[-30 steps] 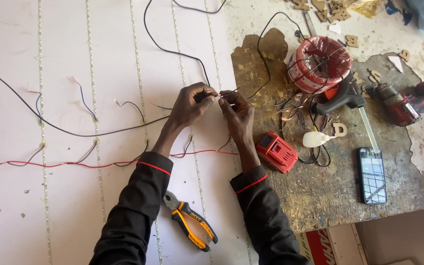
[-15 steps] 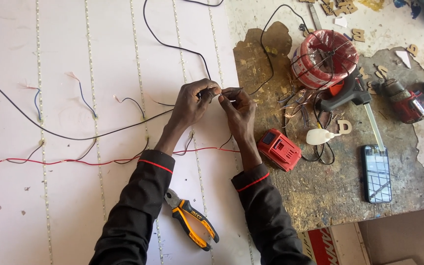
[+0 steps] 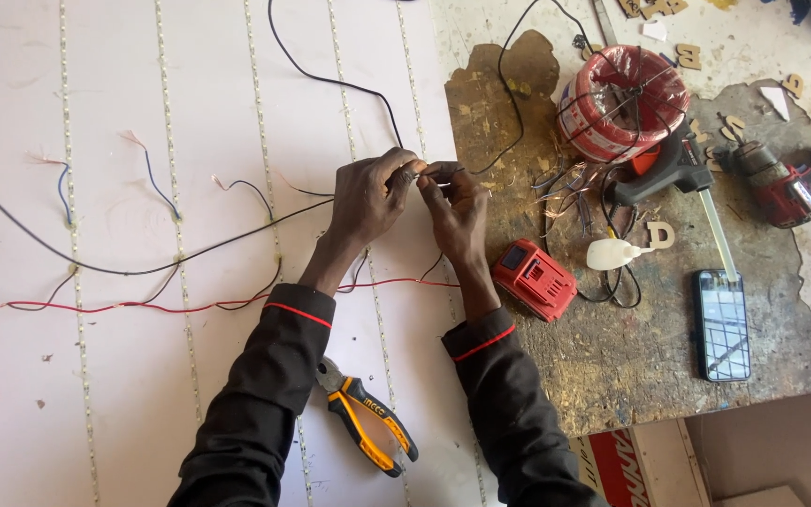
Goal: Connecting power wires to multiple LED strips on a sign board by stripping insulation and twisting wires.
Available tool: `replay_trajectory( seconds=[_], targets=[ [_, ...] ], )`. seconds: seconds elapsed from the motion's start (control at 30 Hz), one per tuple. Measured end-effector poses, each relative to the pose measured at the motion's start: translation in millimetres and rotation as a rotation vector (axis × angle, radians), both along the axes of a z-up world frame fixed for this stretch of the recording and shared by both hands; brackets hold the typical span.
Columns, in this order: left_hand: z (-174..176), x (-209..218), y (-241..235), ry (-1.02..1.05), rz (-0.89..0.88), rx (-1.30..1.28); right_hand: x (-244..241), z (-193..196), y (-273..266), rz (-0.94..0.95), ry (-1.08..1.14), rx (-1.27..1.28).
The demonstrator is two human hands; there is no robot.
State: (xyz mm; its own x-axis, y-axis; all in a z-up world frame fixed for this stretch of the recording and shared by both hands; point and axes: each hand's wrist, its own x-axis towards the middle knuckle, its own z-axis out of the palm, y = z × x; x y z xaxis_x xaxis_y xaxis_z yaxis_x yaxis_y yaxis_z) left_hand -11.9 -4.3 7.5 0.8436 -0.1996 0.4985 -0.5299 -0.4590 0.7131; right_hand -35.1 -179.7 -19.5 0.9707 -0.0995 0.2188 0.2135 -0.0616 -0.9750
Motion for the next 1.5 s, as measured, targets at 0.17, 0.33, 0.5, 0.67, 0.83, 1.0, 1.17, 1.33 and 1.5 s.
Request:
replay_trajectory(
  seconds=[0.17, 0.33, 0.5, 0.67, 0.83, 1.0, 1.17, 1.33, 1.5],
  targets=[
    [-2, 0, -2, -0.062, 0.098, 0.053, 4, -8, 0, -0.042, -0.054, -0.102],
    [-3, 5, 5, -0.297, 0.100, 0.053, 2, -3, 0, -0.079, 0.031, 0.043],
    [-7, 6, 4, -0.374, -0.055, 0.235, 2, -2, 1, -0.157, 0.063, 0.125],
    [-1, 1, 3, -0.371, -0.063, 0.250, 2, 0, 1, -0.149, 0.081, 0.113],
    [-3, 7, 1, -0.407, -0.060, 0.242, 9, -3, 4, -0.136, 0.077, 0.095],
    [-14, 10, 5, -0.373, -0.045, 0.199, 4, 15, 7, -0.112, 0.096, 0.087],
    [-16, 9, 7, -0.370, -0.014, 0.227, -1, 13, 6, -0.076, 0.130, 0.080],
    [-11, 7, 5, -0.328, 0.001, 0.255, 1, 9, 7, -0.105, 0.123, 0.058],
    [-4, 5, 6, 0.090, -0.107, 0.219, 0, 2, 7, -0.135, -0.057, -0.206]
  ],
)
